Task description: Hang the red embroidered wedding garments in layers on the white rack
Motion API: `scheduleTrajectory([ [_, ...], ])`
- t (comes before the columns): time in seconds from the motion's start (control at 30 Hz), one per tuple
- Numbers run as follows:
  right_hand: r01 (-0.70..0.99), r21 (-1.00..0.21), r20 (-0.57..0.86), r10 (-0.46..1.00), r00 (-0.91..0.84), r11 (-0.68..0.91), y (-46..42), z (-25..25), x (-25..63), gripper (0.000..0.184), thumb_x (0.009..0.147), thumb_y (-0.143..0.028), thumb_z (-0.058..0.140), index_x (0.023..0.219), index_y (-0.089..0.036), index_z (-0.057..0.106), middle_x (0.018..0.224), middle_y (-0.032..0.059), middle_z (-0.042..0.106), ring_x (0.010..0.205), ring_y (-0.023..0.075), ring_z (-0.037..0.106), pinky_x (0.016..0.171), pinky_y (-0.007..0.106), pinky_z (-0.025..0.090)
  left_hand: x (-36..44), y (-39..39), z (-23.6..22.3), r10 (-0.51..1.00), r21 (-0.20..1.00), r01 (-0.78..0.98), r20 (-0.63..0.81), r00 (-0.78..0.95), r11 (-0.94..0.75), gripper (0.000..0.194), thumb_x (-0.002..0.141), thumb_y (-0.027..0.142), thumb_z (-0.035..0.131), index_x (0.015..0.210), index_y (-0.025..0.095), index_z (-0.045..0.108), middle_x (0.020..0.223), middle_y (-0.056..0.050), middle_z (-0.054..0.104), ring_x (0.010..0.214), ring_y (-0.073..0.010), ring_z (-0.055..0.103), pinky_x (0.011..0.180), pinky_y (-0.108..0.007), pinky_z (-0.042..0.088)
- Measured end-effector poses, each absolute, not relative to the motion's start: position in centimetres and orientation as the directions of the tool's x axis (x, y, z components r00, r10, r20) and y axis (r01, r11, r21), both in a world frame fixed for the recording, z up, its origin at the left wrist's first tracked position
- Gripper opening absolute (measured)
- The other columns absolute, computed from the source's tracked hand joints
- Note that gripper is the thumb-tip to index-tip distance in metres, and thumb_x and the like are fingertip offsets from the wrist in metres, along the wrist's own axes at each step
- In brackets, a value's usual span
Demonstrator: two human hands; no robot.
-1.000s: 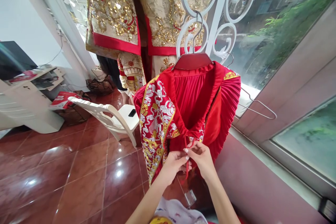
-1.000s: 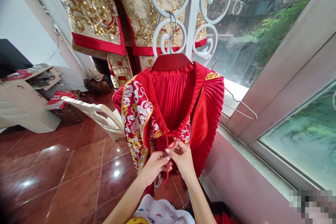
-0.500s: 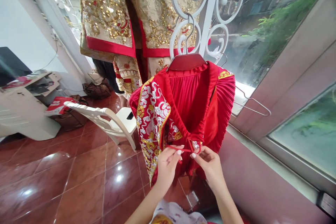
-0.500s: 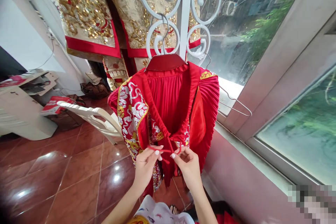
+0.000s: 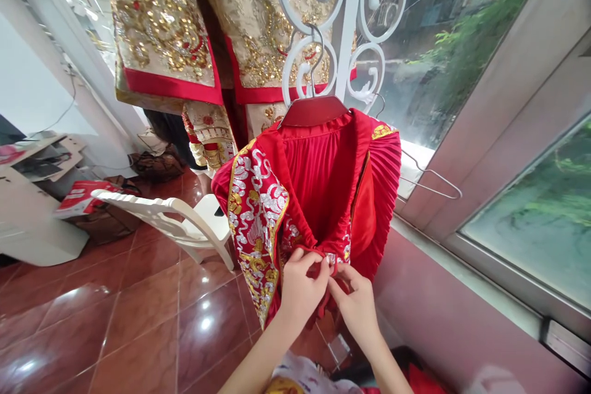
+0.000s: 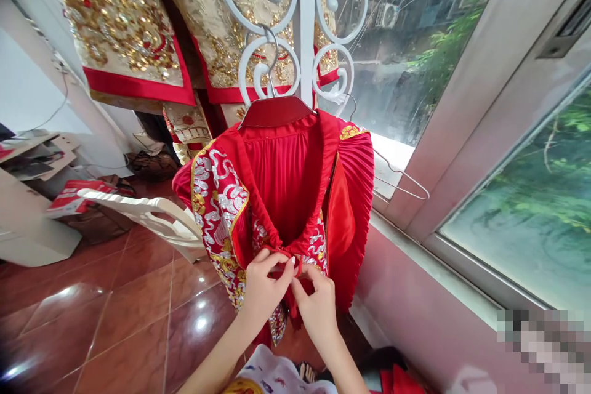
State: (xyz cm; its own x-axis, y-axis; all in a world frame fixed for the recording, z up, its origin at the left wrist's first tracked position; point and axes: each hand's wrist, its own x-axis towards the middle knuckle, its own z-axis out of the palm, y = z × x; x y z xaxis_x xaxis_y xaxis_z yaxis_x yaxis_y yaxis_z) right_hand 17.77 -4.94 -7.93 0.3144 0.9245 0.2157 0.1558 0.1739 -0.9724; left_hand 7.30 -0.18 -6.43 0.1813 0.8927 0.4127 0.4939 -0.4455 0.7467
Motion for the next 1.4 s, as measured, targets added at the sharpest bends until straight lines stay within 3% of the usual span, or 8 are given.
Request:
scheduleTrajectory([
  [0.3,0.119,-0.983,0.167,0.948,0.272,0.139,-4.5,-7.3,16.9,0.007,0.071,-0.023,0.059,0.067,-0.017,0.056,0.065,0.0004,0.061,0.063,0.0149,0.057,0.063,0.024,0.046,7.3,0.0,-7.3,0.849,0.77,0.403,0.528,0.035,-0.495,0.021,0.064,0.007,0.047,0.049,0.018,0.038,0.057,0.002,0.042,0.056,-0.0101,0.045,0.056,-0.023,0.039],
  [0.53,0.052,-0.988,0.154,0.969,0.191,0.147,-4.2,-6.7,16.2,0.008,0.07,-0.022,0.057,0.066,-0.017,0.052,0.065,0.0007,0.059,0.065,0.0155,0.057,0.065,0.026,0.047,7.1,-0.1,-8.3,0.9,0.899,0.111,0.431,-0.057,-0.423,0.016,0.064,0.007,0.05,0.054,0.018,0.043,0.066,0.0,0.056,0.068,-0.0135,0.058,0.064,-0.025,0.049],
  [0.67,0.027,-0.989,0.15,0.967,0.206,0.147,-3.9,-6.8,16.5,0.012,0.07,-0.025,0.062,0.066,-0.017,0.053,0.066,0.0007,0.058,0.065,0.0149,0.056,0.065,0.026,0.047,6.2,-0.6,-8.1,0.945,0.945,0.029,0.326,-0.005,-0.326,0.002,0.07,0.015,0.06,0.07,0.016,0.061,0.075,-0.002,0.06,0.067,-0.0134,0.06,0.062,-0.025,0.051],
  [0.8,-0.03,-0.994,0.1,0.974,0.206,0.108,-3.6,-7.1,17.1,0.02,0.067,-0.03,0.067,0.067,-0.017,0.052,0.064,0.0002,0.056,0.061,0.0136,0.053,0.06,0.026,0.046,5.1,-1.1,-8.2,0.978,0.97,-0.134,0.208,0.036,-0.201,0.018,0.072,0.024,0.064,0.089,0.018,0.068,0.09,-0.006,0.063,0.077,-0.0151,0.062,0.067,-0.025,0.052],
  [1.0,-0.08,-0.991,0.093,0.976,0.197,0.111,-3.4,-7.1,17.3,0.024,0.067,-0.034,0.069,0.069,-0.017,0.052,0.067,0.0005,0.056,0.063,0.0131,0.052,0.06,0.024,0.045,4.8,-1.4,-7.6,0.995,0.743,-0.669,0.08,0.051,-0.025,0.02,0.064,0.021,0.073,0.074,0.019,0.056,0.068,0.002,0.057,0.069,-0.0105,0.056,0.071,-0.024,0.046],
  [1.1,-0.066,-0.995,0.067,0.991,0.118,0.075,-4.0,-6.4,17.5,0.022,0.075,-0.037,0.063,0.079,-0.017,0.056,0.07,0.0002,0.057,0.057,0.0106,0.05,0.055,0.023,0.044,4.5,-2.1,-6.2,0.966,0.593,-0.804,0.179,0.184,0.043,0.026,0.062,0.022,0.072,0.079,0.021,0.052,0.064,0.004,0.049,0.063,-0.0089,0.05,0.069,-0.024,0.043],
  [1.2,0.018,-1.0,0.026,0.999,0.028,0.026,-4.8,-5.5,18.2,0.027,0.083,-0.039,0.053,0.097,-0.017,0.058,0.07,0.0003,0.059,0.052,0.0108,0.05,0.05,0.023,0.044,3.6,-2.8,-4.5,0.93,0.604,-0.795,0.319,0.182,-0.052,0.036,0.062,0.022,0.073,0.092,0.027,0.054,0.068,0.005,0.047,0.059,-0.0066,0.046,0.071,-0.026,0.042],
  [1.4,0.367,-0.916,0.172,0.985,-0.003,0.161,-5.4,-4.4,19.9,0.038,0.087,-0.038,0.044,0.112,-0.015,0.061,0.107,0.012,0.065,0.1,0.0245,0.059,0.09,0.039,0.045,0.9,-3.3,-0.6,0.743,0.568,-0.701,0.664,0.081,-0.432,0.023,0.073,0.039,0.065,0.095,0.035,0.058,0.058,0.006,0.031,0.046,-0.0066,0.027,0.046,-0.021,0.033],
])
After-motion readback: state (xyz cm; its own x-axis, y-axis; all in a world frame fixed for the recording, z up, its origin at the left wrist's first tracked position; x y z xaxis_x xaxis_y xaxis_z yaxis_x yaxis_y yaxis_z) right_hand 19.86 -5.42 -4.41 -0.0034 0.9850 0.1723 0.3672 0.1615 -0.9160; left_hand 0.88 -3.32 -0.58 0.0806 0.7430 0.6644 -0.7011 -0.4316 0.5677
